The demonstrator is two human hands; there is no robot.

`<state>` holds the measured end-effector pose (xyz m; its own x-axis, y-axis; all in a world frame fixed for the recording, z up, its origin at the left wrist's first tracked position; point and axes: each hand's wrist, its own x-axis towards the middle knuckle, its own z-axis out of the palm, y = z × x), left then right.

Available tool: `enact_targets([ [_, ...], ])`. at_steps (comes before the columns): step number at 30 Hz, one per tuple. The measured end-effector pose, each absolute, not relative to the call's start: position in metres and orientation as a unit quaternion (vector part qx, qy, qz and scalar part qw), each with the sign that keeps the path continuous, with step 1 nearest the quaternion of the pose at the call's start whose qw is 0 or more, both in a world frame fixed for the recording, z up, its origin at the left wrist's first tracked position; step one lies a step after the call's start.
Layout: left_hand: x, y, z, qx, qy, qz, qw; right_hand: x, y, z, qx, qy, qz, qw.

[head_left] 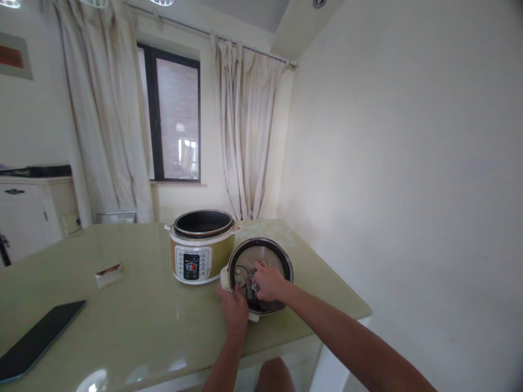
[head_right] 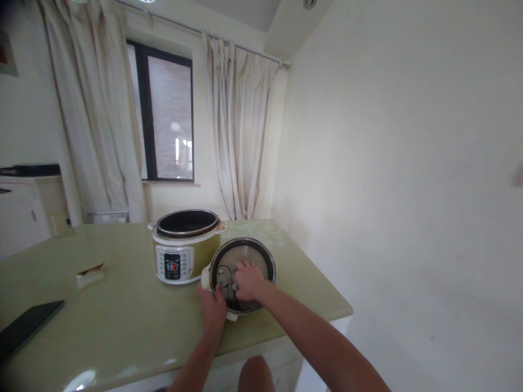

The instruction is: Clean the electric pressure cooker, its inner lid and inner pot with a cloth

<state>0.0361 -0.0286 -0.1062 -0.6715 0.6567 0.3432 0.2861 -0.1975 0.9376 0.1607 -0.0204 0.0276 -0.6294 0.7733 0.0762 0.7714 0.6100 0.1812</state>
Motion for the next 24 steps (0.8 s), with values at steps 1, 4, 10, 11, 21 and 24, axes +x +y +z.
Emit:
enact_targets([
  [1,0.036,-0.029,-0.106,0.386,0.618,0.670,0.143,0.164,-0.019,0.030,0.439,0.893,0.100,0.014],
  [4,0.037,-0.029,-0.106,0.392,0.616,0.666,0.153,0.174,-0.009,0.039,0.496,0.859,0.119,0.037],
  [10,0.038,-0.028,-0.107,0.403,0.598,0.681,0.125,0.168,0.019,0.058,0.551,0.817,0.168,0.011],
  [11,0.038,-0.028,-0.108,0.401,0.602,0.678,0.129,0.164,0.021,0.059,0.539,0.825,0.172,0.003],
  [21,0.036,-0.029,-0.107,0.360,0.626,0.676,0.144,0.138,-0.012,0.025,0.422,0.901,0.103,-0.005],
  [24,0.036,-0.031,-0.104,0.375,0.623,0.672,0.143,0.146,-0.020,0.020,0.375,0.917,0.130,0.018],
])
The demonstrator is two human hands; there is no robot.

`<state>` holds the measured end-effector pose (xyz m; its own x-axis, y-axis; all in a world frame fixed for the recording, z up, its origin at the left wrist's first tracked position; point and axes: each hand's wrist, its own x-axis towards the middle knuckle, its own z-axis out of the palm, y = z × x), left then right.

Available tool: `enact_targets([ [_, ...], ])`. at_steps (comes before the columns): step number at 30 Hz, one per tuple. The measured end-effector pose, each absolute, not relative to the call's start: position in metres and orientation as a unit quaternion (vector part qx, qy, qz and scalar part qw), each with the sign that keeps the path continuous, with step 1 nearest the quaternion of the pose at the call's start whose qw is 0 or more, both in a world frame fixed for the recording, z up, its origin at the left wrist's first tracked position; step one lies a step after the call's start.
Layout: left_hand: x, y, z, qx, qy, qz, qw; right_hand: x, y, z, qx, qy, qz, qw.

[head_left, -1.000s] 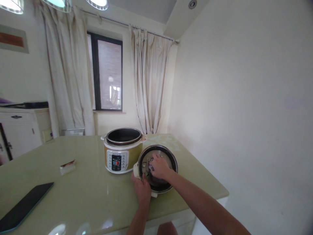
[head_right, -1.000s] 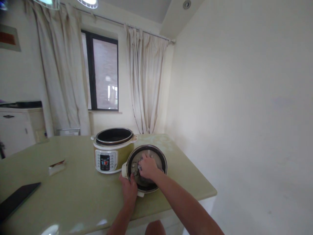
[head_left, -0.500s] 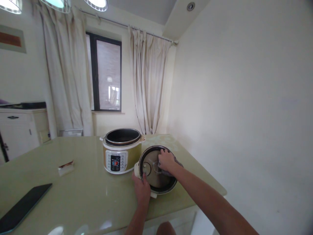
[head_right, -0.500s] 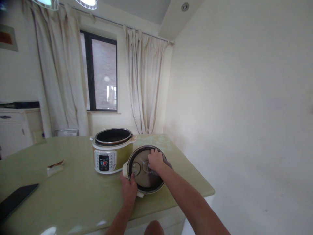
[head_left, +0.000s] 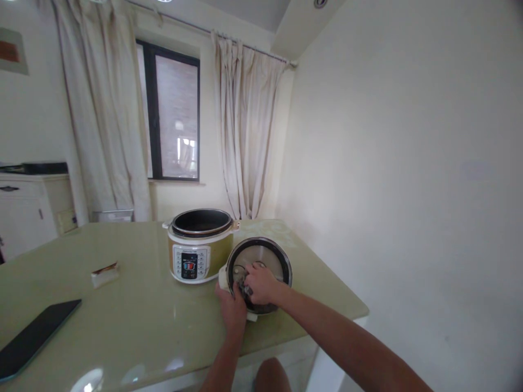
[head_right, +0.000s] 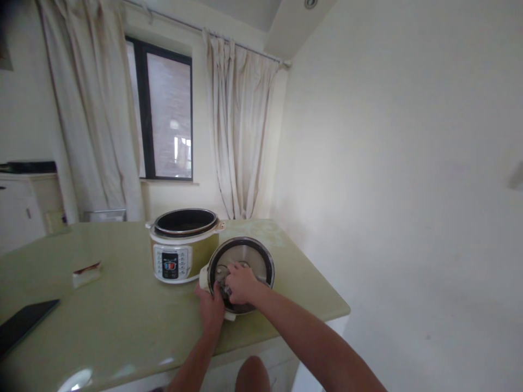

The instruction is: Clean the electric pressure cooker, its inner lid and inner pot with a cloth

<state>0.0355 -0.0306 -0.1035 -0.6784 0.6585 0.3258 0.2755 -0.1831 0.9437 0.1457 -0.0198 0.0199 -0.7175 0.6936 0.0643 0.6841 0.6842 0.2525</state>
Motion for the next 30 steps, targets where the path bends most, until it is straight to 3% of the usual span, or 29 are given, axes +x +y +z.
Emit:
enact_targets([
  [7,0.037,-0.031,-0.109,0.390,0.628,0.660,0.132,0.154,0.012,0.048,0.223,0.938,0.264,0.023],
  [13,0.040,-0.033,-0.111,0.392,0.636,0.651,0.134,0.156,0.039,0.059,0.304,0.911,0.278,-0.025],
  [21,0.046,-0.038,-0.091,0.403,0.597,0.683,0.118,0.198,0.021,0.062,0.547,0.814,0.195,0.028],
  [27,0.046,-0.040,-0.087,0.412,0.594,0.680,0.120,0.211,-0.010,0.049,0.543,0.819,0.141,0.121],
  [30,0.045,-0.041,-0.086,0.417,0.593,0.676,0.130,0.206,-0.018,0.038,0.507,0.849,0.082,0.124],
])
